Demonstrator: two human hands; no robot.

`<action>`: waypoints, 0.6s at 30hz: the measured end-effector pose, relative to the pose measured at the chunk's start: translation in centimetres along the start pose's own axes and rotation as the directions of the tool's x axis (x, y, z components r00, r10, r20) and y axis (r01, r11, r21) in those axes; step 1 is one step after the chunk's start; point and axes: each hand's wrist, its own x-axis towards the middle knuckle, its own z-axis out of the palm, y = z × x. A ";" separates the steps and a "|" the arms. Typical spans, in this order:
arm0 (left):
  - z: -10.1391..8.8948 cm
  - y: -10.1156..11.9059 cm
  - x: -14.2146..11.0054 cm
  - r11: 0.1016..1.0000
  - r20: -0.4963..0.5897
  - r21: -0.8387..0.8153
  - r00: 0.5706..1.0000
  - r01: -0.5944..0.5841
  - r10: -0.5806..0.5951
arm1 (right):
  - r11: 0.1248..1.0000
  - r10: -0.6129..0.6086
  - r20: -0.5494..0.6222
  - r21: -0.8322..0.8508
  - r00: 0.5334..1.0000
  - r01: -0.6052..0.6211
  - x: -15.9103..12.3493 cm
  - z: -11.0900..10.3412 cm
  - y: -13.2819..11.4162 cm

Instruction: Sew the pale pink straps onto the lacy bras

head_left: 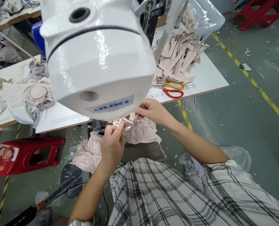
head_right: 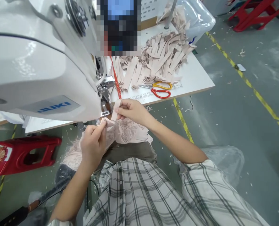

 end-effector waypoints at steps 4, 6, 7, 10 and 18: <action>-0.9 -0.7 0.3 0.977 0.225 -0.169 0.971 0.126 -0.086 | 0.947 -0.202 -0.064 -0.266 0.977 0.179 1.3 0.8 -0.4; -1.1 -1.7 0.6 0.950 0.303 -0.260 0.948 0.175 -0.092 | 0.887 -0.342 -0.089 -0.358 0.935 0.291 2.0 1.2 -0.5; -1.1 -2.2 0.7 0.939 0.334 -0.288 0.939 0.185 -0.083 | 0.857 -0.403 -0.088 -0.387 0.911 0.342 2.4 1.3 -0.5; -0.8 -3.4 1.0 0.913 0.395 -0.355 0.917 0.200 -0.048 | 0.784 -0.511 -0.046 -0.435 0.858 0.443 3.4 1.8 -0.5; -2.2 -0.7 0.9 0.786 0.416 -0.452 0.879 0.422 -0.233 | 0.772 -0.455 0.050 -0.475 0.889 0.422 4.2 1.9 -0.7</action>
